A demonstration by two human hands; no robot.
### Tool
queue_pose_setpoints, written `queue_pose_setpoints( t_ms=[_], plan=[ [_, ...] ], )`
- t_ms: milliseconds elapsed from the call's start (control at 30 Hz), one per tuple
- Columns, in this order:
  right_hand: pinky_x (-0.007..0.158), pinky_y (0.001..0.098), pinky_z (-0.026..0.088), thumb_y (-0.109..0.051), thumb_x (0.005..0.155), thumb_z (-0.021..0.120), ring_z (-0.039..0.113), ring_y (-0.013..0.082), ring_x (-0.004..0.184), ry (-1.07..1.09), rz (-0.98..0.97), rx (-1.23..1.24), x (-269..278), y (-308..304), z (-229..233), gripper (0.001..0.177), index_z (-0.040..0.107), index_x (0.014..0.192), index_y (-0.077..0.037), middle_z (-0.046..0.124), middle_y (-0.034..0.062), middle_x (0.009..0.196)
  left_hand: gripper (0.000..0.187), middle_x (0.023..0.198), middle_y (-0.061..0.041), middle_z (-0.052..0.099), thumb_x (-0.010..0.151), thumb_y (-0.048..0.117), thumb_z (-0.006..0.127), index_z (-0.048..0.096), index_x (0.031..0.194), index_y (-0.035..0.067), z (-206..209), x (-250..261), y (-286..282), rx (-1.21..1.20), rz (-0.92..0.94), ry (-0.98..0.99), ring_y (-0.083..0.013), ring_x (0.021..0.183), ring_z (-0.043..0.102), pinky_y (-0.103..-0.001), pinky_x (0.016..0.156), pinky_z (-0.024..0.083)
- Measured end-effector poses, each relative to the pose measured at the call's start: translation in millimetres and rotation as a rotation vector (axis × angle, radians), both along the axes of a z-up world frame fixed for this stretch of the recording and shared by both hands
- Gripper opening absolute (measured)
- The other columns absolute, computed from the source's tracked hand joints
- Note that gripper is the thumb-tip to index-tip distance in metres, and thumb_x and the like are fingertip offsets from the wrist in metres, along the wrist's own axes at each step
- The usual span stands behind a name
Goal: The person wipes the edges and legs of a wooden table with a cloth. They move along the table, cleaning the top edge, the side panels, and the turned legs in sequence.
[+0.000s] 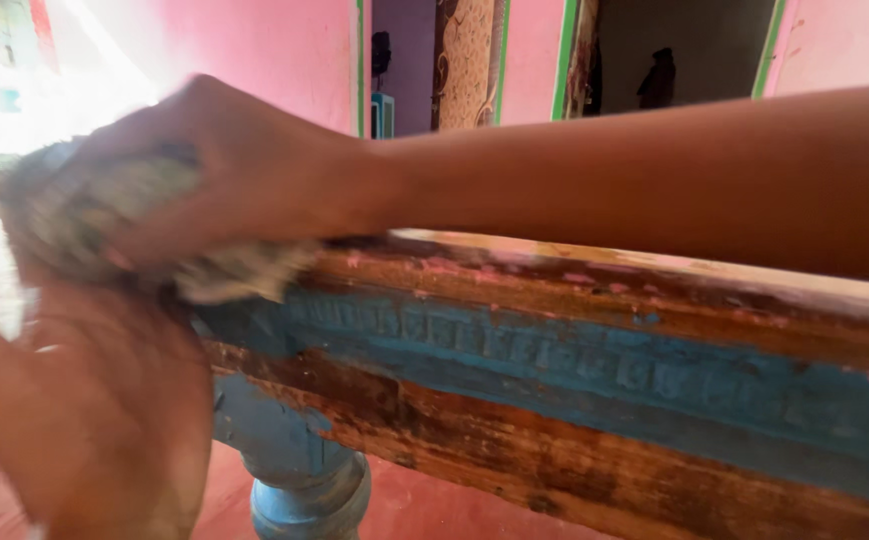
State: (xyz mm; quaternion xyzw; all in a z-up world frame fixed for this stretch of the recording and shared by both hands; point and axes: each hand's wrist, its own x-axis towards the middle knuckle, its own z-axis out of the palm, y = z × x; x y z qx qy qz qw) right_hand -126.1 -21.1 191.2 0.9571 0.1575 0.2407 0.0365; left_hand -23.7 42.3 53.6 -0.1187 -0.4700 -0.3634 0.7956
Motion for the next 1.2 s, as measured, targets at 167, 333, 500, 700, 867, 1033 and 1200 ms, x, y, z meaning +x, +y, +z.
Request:
queue_pose_setpoints(
  t_ms=[167,333,500,700,867,1033,1200],
  plan=[
    [0.086,0.0273,0.066,-0.052,0.088,0.076,0.079,0.0121,0.093,0.057,-0.047,0.223,6,-42,-3,0.066,0.063,0.137,-0.008,0.079,0.0081,0.116,0.111,0.165,-0.031,0.014,0.100,0.082,0.007,0.014,0.164,-0.008,0,-15,-10,0.430,0.941,-0.256,-0.0407,0.154,0.012,-0.051,0.128,0.011],
    [0.082,0.0297,0.064,-0.064,0.089,0.072,0.080,0.0128,0.086,0.038,-0.211,0.271,-45,-17,-4,0.080,0.061,0.142,-0.005,0.079,0.0073,0.111,0.113,0.170,-0.027,-0.001,0.095,0.085,0.011,0.005,0.162,-0.005,17,-34,-7,0.522,1.148,-0.392,-0.0379,0.158,-0.002,-0.052,0.123,0.004],
    [0.068,0.0322,0.065,-0.067,0.081,0.074,0.082,0.0160,0.073,0.058,-0.537,0.425,-142,47,-2,0.084,0.064,0.141,-0.009,0.081,0.0094,0.097,0.088,0.166,-0.034,0.012,0.105,0.064,0.019,0.036,0.152,-0.008,17,-47,0,0.526,1.550,-0.654,-0.0457,0.156,-0.008,-0.061,0.122,-0.006],
    [0.071,0.0343,0.064,-0.046,0.084,0.075,0.082,0.0136,0.079,0.027,-0.601,0.279,-191,62,1,0.066,0.065,0.135,-0.006,0.080,0.0093,0.108,0.045,0.155,-0.040,0.032,0.106,0.024,0.036,0.048,0.128,-0.014,15,-41,3,0.400,1.806,-0.945,-0.0585,0.152,0.001,-0.068,0.123,0.000],
    [0.060,0.0315,0.061,-0.041,0.088,0.074,0.080,0.0136,0.063,0.047,-0.633,0.336,-149,57,3,0.058,0.070,0.134,-0.008,0.083,0.0102,0.096,0.030,0.154,-0.037,0.035,0.100,0.016,0.043,0.060,0.118,0.001,18,-33,2,0.416,1.928,-1.196,-0.0576,0.150,0.009,-0.071,0.119,0.004],
    [0.078,0.0296,0.063,-0.032,0.096,0.077,0.076,0.0143,0.083,-0.045,-0.373,0.104,-124,40,-3,0.051,0.067,0.133,0.002,0.080,0.0129,0.107,0.056,0.161,-0.039,0.013,0.104,0.030,0.034,0.039,0.145,-0.008,22,-33,-19,0.613,1.611,-0.873,-0.0501,0.151,-0.005,-0.062,0.115,-0.007],
    [0.073,0.0284,0.064,-0.032,0.088,0.075,0.081,0.0122,0.076,0.003,-0.420,0.295,-156,37,-6,0.052,0.068,0.128,0.001,0.081,0.0115,0.102,0.070,0.166,-0.031,0.008,0.101,0.034,0.024,0.023,0.154,-0.011,22,-30,-25,0.773,1.517,-0.872,-0.0392,0.155,-0.005,-0.051,0.121,-0.012]
  ],
)
